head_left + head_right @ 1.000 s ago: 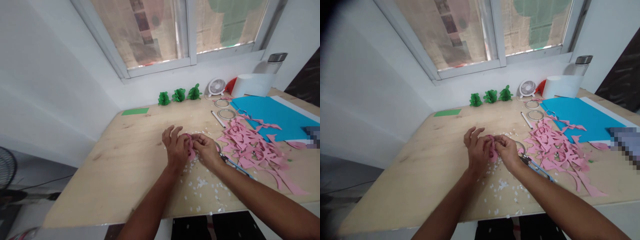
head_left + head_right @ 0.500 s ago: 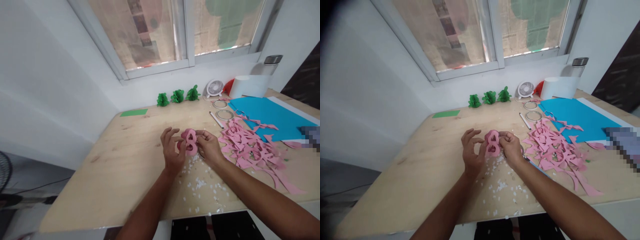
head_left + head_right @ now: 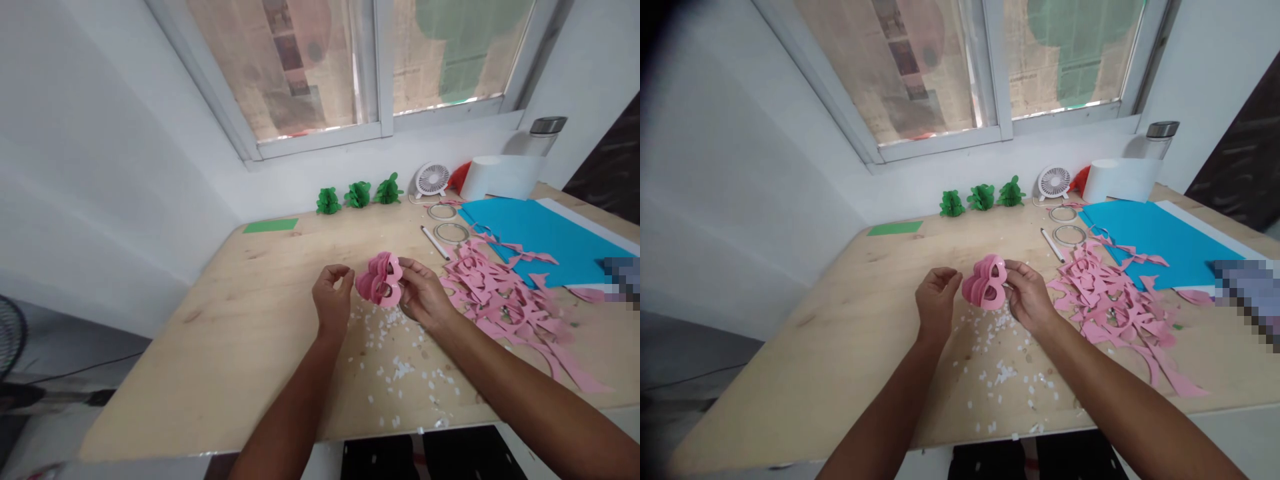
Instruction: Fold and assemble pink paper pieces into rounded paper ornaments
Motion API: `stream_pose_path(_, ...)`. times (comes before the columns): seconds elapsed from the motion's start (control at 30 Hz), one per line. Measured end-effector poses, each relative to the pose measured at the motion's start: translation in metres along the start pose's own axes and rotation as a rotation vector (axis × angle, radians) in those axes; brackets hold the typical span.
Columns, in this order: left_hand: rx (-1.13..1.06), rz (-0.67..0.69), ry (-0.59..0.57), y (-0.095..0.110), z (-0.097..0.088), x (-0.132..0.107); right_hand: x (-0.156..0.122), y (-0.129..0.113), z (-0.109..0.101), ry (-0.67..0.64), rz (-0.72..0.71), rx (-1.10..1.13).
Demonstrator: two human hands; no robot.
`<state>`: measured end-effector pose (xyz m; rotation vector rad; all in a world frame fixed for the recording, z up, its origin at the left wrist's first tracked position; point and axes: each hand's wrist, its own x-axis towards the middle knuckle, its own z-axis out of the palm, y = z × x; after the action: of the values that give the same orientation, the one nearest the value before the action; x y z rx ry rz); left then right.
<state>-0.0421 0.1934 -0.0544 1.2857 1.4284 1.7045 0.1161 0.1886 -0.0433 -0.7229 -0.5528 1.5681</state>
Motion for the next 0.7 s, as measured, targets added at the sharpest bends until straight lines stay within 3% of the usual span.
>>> stream_pose_path(0.2, -0.024, -0.067, -0.042, 0.004, -0.002, 0.001, 0.0, -0.002, 0.0, -0.021, 0.006, 0.023)
stream_pose_path(0.33, 0.014, 0.053, 0.003, 0.007, -0.001, -0.001, 0.002, -0.005, -0.002, -0.017, -0.029, -0.005)
stream_pose_path(0.53, 0.049, 0.131, -0.071, 0.021, -0.001, -0.011, 0.007, -0.009, -0.008, -0.03, -0.077, -0.033)
stream_pose_path(0.7, 0.124, 0.263, -0.068, 0.025, -0.001, -0.017, 0.007, -0.01, -0.006, -0.026, -0.058, 0.043)
